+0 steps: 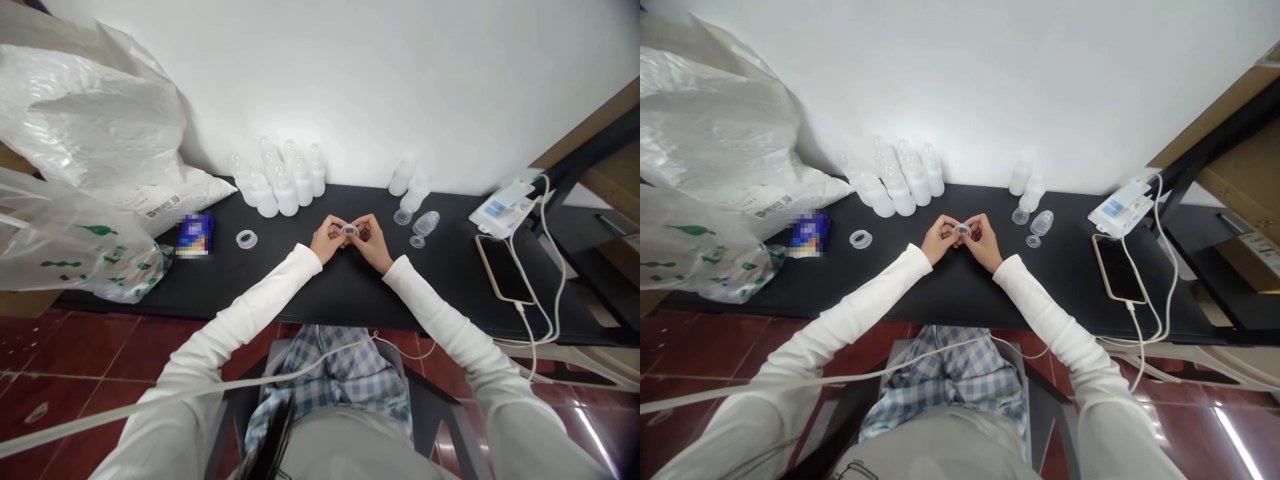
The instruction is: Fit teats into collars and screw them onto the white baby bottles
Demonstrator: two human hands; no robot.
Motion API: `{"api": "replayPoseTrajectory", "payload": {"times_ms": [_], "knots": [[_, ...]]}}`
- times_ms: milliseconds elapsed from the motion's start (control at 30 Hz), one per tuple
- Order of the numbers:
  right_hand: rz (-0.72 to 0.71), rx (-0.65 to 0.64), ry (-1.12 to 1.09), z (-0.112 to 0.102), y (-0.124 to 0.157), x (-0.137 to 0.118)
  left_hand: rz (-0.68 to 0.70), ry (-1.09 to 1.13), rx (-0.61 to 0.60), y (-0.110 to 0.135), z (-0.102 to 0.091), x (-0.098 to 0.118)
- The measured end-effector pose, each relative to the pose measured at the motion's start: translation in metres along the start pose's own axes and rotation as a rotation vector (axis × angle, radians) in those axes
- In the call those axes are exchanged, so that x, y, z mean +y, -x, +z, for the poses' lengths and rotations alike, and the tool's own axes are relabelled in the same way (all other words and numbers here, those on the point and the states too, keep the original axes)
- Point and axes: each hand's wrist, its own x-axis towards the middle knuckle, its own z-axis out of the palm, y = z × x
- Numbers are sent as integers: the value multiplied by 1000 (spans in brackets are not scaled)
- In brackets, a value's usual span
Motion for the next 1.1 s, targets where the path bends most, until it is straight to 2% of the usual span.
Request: {"api": "replayPoseTrajectory", "payload": {"times_ms": [300, 467, 700, 800, 867, 967, 1100], "knots": [[-24, 72, 105, 0, 2, -8, 24, 9, -38, 0, 1, -1], [-55, -14, 53, -1, 2, -3, 87, -5, -21, -2, -1, 0], [150, -4, -185, -4, -7, 6, 192, -68, -28, -6, 0, 4], [147, -18, -165, -5, -8, 4, 178, -62, -34, -9, 2, 1], [89, 59, -102, -5, -8, 1, 142, -50, -16, -13, 5, -2], [-61, 248, 80, -8, -7, -2, 101, -64, -12, -20, 10, -5], [-207, 502, 304, -22, -12, -9, 136, -150, -3, -35, 25, -9]]}}
